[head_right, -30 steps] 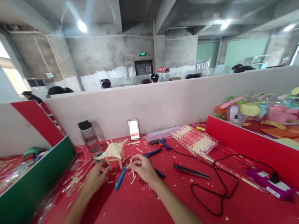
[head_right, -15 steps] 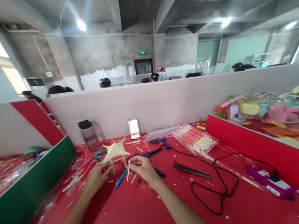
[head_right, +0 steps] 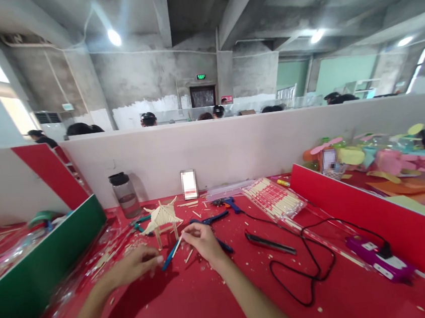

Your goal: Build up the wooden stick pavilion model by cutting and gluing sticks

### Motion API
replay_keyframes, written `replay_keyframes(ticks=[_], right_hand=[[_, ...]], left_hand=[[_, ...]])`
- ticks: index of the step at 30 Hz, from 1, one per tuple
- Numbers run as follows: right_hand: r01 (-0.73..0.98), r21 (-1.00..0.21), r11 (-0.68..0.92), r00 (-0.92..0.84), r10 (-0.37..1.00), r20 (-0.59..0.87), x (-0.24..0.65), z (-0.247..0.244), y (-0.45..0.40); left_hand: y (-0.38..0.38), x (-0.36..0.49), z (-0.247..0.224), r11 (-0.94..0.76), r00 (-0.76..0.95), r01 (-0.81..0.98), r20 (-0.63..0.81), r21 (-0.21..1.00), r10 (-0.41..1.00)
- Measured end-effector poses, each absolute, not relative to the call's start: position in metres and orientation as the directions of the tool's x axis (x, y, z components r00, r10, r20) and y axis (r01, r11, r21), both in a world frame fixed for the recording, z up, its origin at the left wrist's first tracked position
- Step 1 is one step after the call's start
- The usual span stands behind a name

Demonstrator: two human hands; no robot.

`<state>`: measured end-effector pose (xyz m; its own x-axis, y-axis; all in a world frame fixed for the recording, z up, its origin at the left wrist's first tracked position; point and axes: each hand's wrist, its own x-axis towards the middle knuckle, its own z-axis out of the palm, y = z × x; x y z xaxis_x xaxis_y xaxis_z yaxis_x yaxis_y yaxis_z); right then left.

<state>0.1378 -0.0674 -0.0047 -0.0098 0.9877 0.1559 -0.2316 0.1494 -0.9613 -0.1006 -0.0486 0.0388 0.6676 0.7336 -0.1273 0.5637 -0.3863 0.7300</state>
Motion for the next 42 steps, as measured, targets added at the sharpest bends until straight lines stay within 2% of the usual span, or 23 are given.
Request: replay_keyframes(ticks=[7, 13, 25, 33, 42], right_hand=[[-0.134, -0.964, 0.228, -0.024, 0.972, 0.234, 0.136, -0.001, -0.070], [-0.179, -0.964, 0.198, -0.003, 0.979, 0.202, 0.135, -0.001, -0.069], [-0.131, -0.977, 0.170, -0.032, 0.984, 0.176, 0.131, -0.007, -0.069], [-0.087, -0.981, 0.175, -0.018, 0.984, 0.177, 0.135, -0.004, -0.069], [-0.072, -0.980, 0.188, -0.042, 0.981, 0.191, 0.139, -0.009, -0.067]], left_hand=[[-0.065, -0.058, 0.027, -0.370, 0.683, 0.401, -0.005, 0.838, 0.730], [-0.061, -0.055, 0.018, -0.352, 0.626, 0.381, 0.042, 0.855, 0.779], [-0.054, -0.053, 0.011, -0.276, 0.511, 0.226, 0.127, 0.934, 0.850], [-0.046, -0.055, 0.004, -0.231, 0.369, 0.207, 0.143, 0.951, 0.919], [-0.047, -0.052, 0.008, -0.141, 0.347, 0.072, 0.108, 0.987, 0.932]])
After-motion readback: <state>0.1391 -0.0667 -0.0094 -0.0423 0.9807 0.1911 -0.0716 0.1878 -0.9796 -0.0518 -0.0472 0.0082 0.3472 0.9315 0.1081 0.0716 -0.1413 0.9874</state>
